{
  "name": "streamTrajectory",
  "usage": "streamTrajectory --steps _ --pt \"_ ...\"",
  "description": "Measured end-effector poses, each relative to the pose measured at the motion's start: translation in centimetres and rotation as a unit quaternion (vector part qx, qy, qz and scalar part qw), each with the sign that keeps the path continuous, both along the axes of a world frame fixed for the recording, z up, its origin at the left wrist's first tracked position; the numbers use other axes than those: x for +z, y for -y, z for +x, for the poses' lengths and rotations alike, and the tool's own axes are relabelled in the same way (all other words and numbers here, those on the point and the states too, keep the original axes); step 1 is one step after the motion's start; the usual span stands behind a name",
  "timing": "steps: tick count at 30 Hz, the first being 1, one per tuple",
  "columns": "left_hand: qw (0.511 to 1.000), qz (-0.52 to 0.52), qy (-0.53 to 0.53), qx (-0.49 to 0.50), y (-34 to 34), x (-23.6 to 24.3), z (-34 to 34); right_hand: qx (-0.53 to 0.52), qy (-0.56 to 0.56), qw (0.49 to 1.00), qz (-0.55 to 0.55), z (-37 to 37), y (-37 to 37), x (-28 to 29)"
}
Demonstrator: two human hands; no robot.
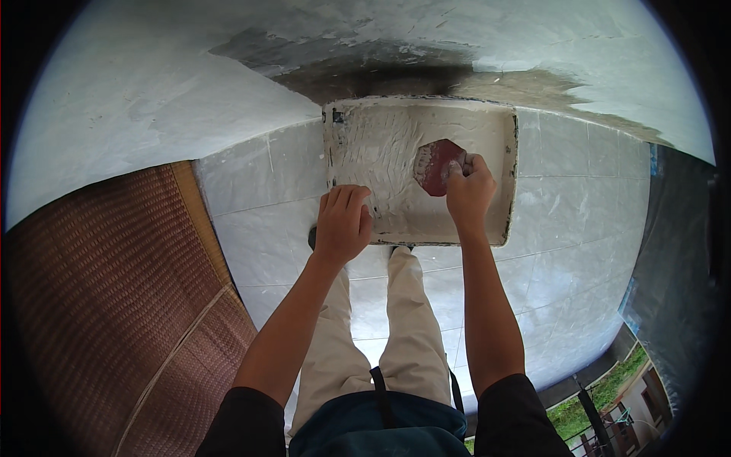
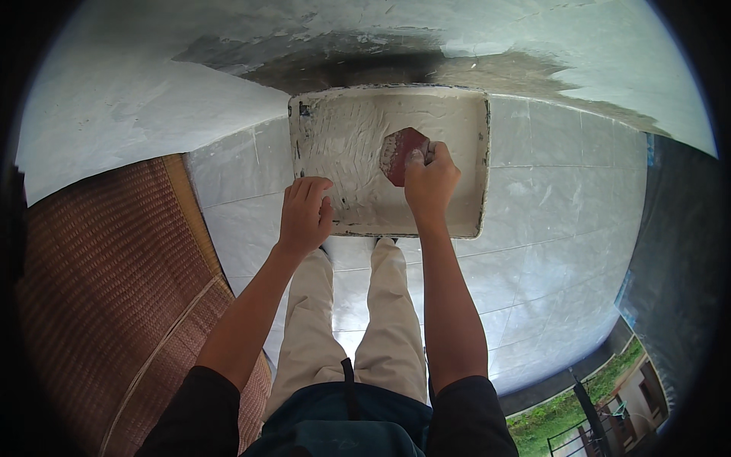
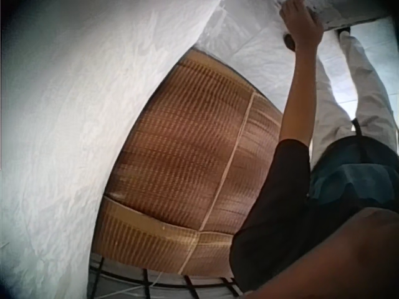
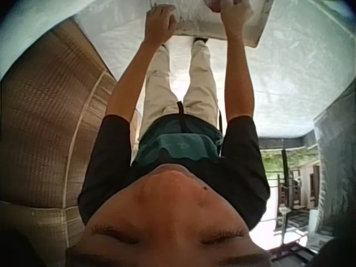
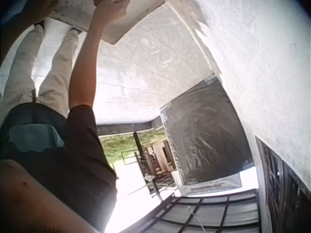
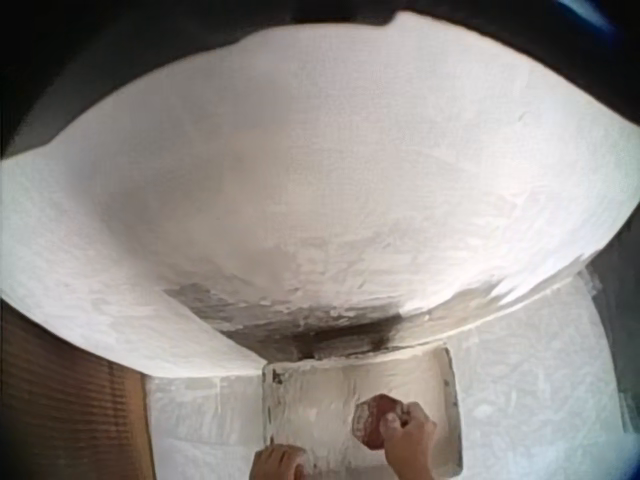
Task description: The person applies filler from a container onto a wall surface using a putty knife.
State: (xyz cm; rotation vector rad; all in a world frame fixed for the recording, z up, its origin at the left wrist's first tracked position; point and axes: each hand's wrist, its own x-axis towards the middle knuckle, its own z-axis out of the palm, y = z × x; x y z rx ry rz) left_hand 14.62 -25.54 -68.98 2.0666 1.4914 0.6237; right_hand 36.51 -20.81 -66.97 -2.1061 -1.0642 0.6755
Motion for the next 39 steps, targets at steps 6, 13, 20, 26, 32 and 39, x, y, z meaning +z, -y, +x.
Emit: streamTrajectory --steps 6,13,20,26,32,39 --pt "1.000 -0.008 0.011 0.012 1.0 -0.5 0.2 0.006 -0.012 1.000 -0.027 -0.6 2.2 -0.4" --pt "0.999 -0.015 0.014 0.027 1.8 -0.6 -0.4 0.016 0.013 1.000 -0.003 -0.6 2.6 -0.9" --pt "0.999 -0.019 0.011 0.035 2.2 -0.9 -0.7 0.012 -0.024 0.998 -0.048 0.0 3.2 -1.3" --pt "0.999 -0.018 0.014 0.037 2.3 -1.0 -0.8 0.009 -0.053 0.998 -0.046 -0.4 3.4 -2.1" --pt "0.999 -0.015 0.018 0.049 2.3 -0.9 -1.1 0.005 -0.069 0.996 -0.052 -1.8 3.2 -2.8" --pt "0.998 -0.003 0.011 0.061 2.4 -1.0 -1.7 0.011 -0.091 0.995 -0.045 -3.2 2.5 -3.4"
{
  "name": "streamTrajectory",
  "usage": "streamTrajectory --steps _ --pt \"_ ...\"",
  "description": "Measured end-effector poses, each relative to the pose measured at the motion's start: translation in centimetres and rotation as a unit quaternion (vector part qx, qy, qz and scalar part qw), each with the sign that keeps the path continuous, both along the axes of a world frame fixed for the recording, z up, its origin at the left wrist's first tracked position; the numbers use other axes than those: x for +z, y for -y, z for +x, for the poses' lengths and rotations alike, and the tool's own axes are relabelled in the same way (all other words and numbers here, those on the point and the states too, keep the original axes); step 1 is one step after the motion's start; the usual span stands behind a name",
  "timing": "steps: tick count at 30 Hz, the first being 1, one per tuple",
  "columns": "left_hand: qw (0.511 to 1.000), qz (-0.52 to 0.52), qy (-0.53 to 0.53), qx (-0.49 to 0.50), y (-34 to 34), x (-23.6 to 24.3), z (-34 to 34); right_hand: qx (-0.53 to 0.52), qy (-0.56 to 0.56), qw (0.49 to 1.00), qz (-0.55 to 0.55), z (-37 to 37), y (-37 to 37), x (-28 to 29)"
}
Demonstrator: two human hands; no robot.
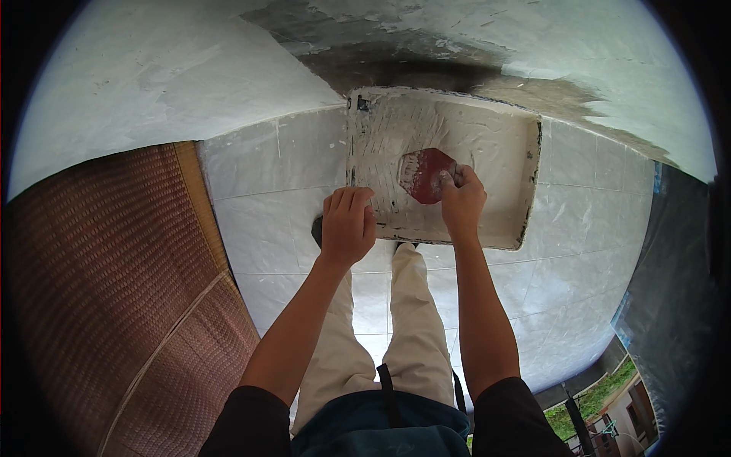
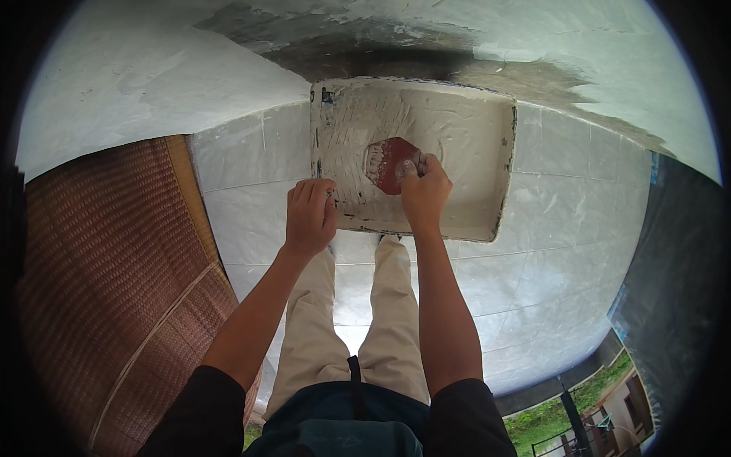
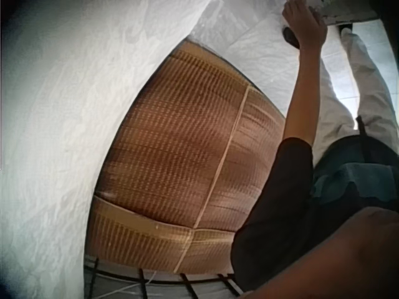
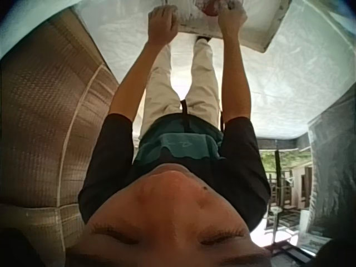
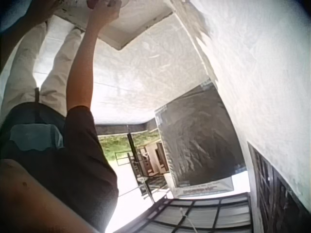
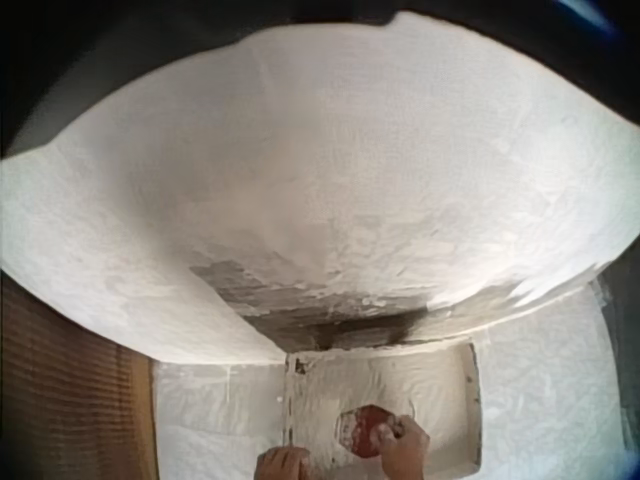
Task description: The person applies filler from a container onto a wall surface using a putty knife.
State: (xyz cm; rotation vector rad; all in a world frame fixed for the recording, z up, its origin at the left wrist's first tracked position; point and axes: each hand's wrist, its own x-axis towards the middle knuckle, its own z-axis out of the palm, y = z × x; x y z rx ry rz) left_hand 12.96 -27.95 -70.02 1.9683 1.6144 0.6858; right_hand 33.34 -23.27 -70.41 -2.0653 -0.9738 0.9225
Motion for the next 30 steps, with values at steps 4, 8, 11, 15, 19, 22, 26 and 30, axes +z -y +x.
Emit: streamTrajectory --steps 4,8,11,15,19,22,26,30 --pt "1.000 -0.001 -0.007 0.015 0.4 0.1 -0.7 0.011 -0.036 0.999 -0.004 -1.7 -0.2 0.1" --pt "0.999 0.002 -0.009 0.036 0.3 0.4 -1.1 -0.019 -0.181 0.983 -0.010 -2.5 -0.8 -1.4" --pt "0.998 0.011 -0.018 0.058 0.2 0.8 -1.8 -0.068 -0.350 0.934 -0.013 -2.8 -1.4 -1.2" --pt "0.997 0.041 -0.024 0.068 -1.0 2.7 -3.3 -0.076 -0.474 0.877 -0.023 -2.8 -2.2 1.8" --pt "0.994 0.076 -0.041 0.067 -3.0 6.2 -4.6 -0.056 -0.521 0.851 0.021 -2.5 -3.7 6.8" --pt "0.990 0.117 -0.045 0.068 -5.5 10.5 -4.8 -0.028 -0.552 0.831 0.068 -2.1 -5.5 12.8" --pt "0.974 0.202 -0.061 0.083 -9.5 16.9 -4.5 0.017 -0.587 0.794 0.155 -1.1 -8.0 19.2" --pt "0.958 0.264 -0.072 0.088 -12.7 23.7 -4.8 0.065 -0.600 0.767 0.217 -0.9 -10.0 26.8"
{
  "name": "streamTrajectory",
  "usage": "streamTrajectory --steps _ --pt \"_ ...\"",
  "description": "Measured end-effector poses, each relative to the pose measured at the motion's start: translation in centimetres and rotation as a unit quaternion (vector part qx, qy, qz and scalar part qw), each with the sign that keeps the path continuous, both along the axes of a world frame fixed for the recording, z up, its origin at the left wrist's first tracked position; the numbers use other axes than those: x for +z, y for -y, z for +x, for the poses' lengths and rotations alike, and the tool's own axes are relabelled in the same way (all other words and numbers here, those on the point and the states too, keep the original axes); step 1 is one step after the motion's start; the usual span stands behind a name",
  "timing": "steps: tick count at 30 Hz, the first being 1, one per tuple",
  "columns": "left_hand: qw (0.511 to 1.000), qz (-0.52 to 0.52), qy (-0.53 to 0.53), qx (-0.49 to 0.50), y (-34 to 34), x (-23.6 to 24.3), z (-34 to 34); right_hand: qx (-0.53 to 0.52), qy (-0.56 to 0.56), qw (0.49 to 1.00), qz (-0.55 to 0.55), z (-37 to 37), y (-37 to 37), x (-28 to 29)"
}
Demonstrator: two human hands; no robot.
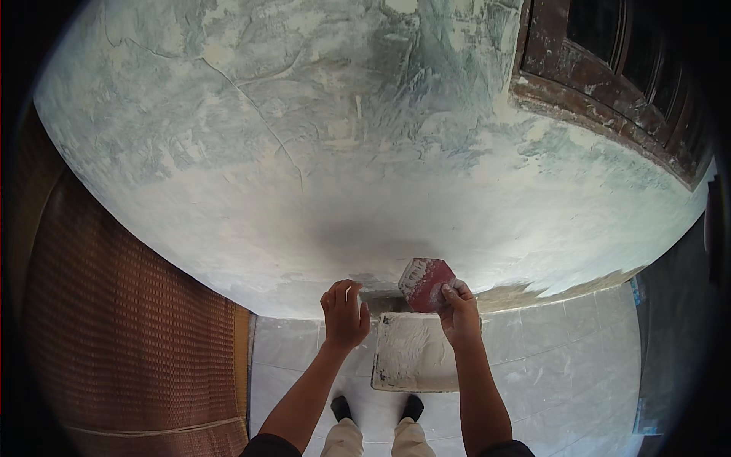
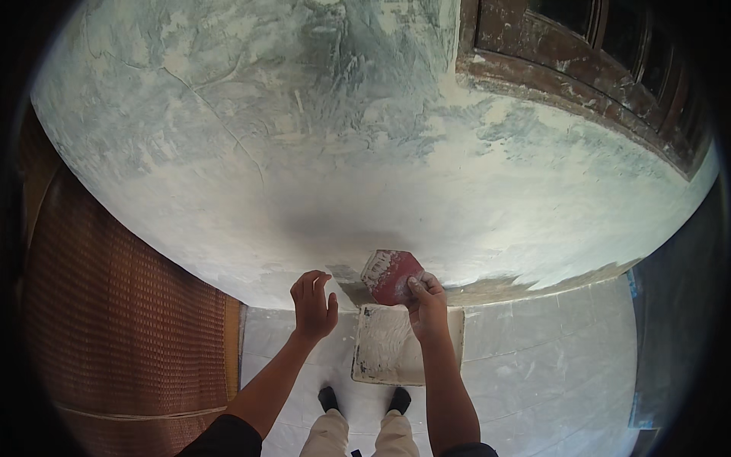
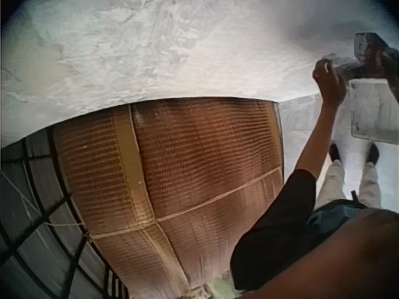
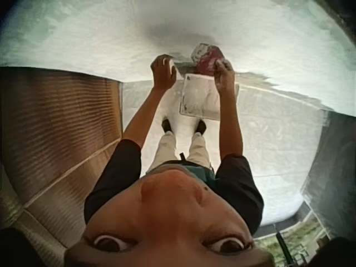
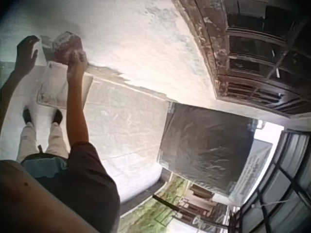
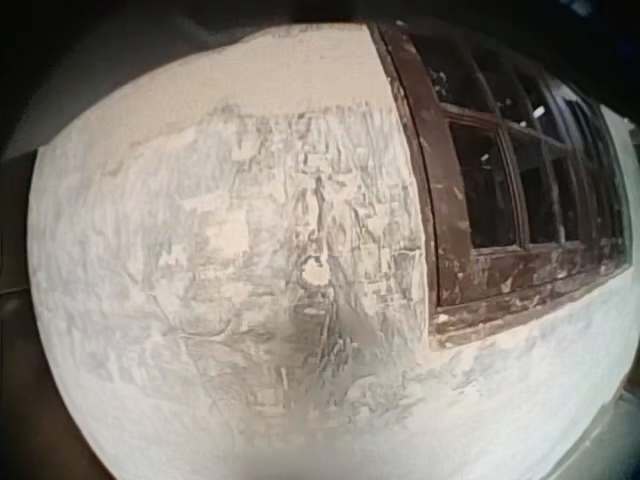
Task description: The person applies filler from a container onto a wall surface using a putty knife.
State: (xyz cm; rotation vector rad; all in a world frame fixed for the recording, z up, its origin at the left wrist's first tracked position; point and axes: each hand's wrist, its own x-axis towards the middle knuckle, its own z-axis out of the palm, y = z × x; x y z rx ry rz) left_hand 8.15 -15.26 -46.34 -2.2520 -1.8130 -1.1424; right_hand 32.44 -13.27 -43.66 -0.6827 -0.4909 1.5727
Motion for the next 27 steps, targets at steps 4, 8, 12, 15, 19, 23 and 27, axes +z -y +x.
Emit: streamTrajectory --steps 4,8,12,15,19,23,27 --pt "0.997 0.070 -0.025 0.002 -2.3 6.7 -0.4 -0.012 0.023 0.998 0.055 -0.2 -1.4 8.1" --pt "0.988 0.153 -0.033 0.002 -4.6 13.3 -0.6 -0.025 0.037 0.991 0.124 -0.4 -2.5 15.9" --pt "0.970 0.237 -0.045 -0.009 -6.2 19.9 -1.4 -0.019 0.021 0.973 0.227 -1.2 -3.3 22.0" --pt "0.956 0.288 -0.058 -0.003 -7.3 24.8 -2.4 -0.048 0.019 0.974 0.221 -3.2 -3.0 27.8" --pt "0.937 0.343 -0.063 -0.004 -8.4 31.0 -3.9 -0.047 0.031 0.955 0.290 -4.8 -3.2 33.0" --pt "0.916 0.395 -0.064 -0.010 -9.1 36.3 -6.2 -0.060 0.076 0.928 0.359 -7.1 -3.7 37.3" --pt "0.899 0.428 -0.089 0.003 -9.7 40.7 -8.3 -0.105 0.081 0.899 0.418 -10.6 -3.1 42.3"
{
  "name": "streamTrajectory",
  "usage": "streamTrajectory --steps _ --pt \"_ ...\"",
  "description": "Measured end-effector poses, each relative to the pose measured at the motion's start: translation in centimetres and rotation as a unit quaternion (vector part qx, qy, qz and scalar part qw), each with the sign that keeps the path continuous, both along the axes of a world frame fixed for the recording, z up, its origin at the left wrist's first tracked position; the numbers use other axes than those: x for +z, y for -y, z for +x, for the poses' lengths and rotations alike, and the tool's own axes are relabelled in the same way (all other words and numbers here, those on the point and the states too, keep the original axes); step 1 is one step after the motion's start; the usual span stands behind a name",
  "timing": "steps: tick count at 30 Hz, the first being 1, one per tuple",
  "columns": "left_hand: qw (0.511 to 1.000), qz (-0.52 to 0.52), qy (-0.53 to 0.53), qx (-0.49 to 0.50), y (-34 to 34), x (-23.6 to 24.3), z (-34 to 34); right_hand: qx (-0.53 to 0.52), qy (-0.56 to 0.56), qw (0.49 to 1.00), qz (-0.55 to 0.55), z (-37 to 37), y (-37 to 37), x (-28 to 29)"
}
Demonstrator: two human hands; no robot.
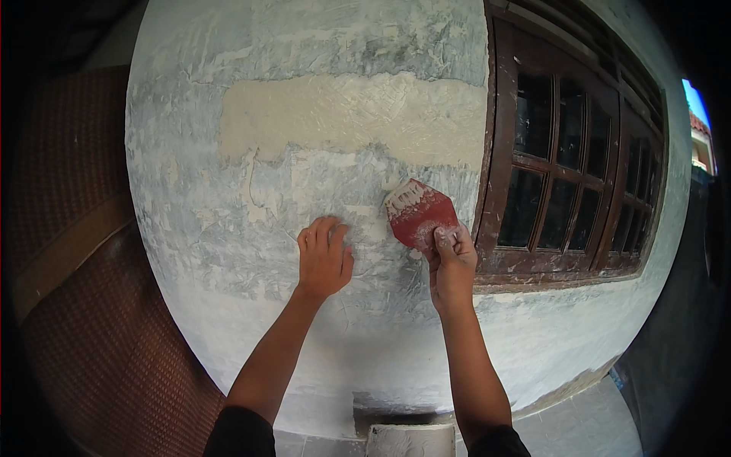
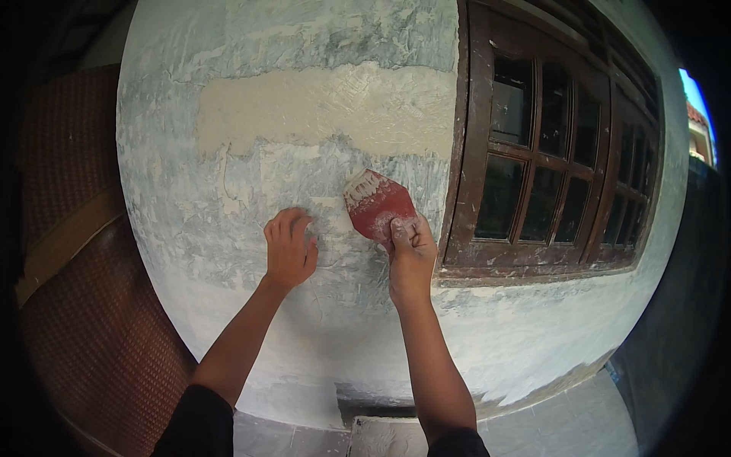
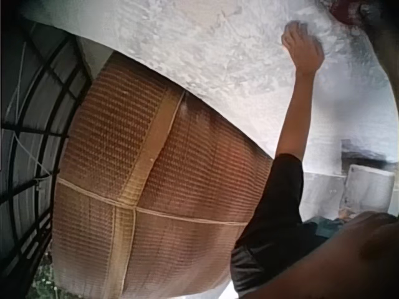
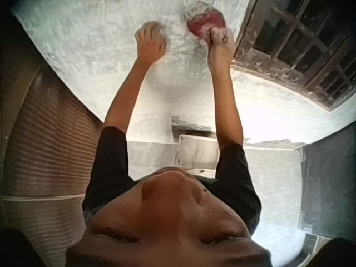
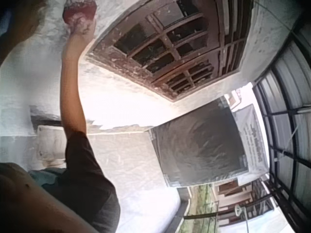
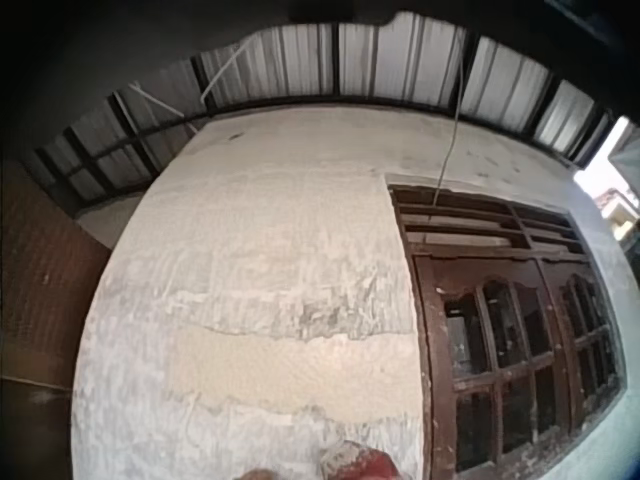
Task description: The person applies filler from a container onto a wall surface using a putty knife.
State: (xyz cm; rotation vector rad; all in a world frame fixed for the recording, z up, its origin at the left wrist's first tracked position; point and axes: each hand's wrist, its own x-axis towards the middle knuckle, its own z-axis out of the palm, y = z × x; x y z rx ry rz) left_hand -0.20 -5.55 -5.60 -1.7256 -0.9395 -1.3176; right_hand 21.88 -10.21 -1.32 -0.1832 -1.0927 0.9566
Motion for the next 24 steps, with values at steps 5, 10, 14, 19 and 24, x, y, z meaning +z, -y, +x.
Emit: streamTrajectory --steps 5,10,14,19,24 --pt "0.999 0.037 -0.033 0.004 -1.3 3.8 -1.6 -0.241 0.112 0.959 0.094 -3.3 0.5 3.5" --pt "0.996 0.082 -0.035 -0.004 -3.6 5.1 -2.1 -0.374 0.168 0.892 0.190 -5.1 -0.8 4.1" --pt "0.992 0.122 -0.036 -0.005 -4.7 4.9 -2.5 -0.462 0.205 0.824 0.257 -5.6 -2.1 4.1" --pt "0.992 0.124 -0.027 -0.023 -4.6 4.8 -2.6 -0.551 0.226 0.717 0.364 -6.5 -3.1 4.3" --pt "0.990 0.136 -0.023 -0.034 -4.6 4.9 -2.6 -0.657 0.267 0.576 0.406 -7.5 -5.3 3.5"
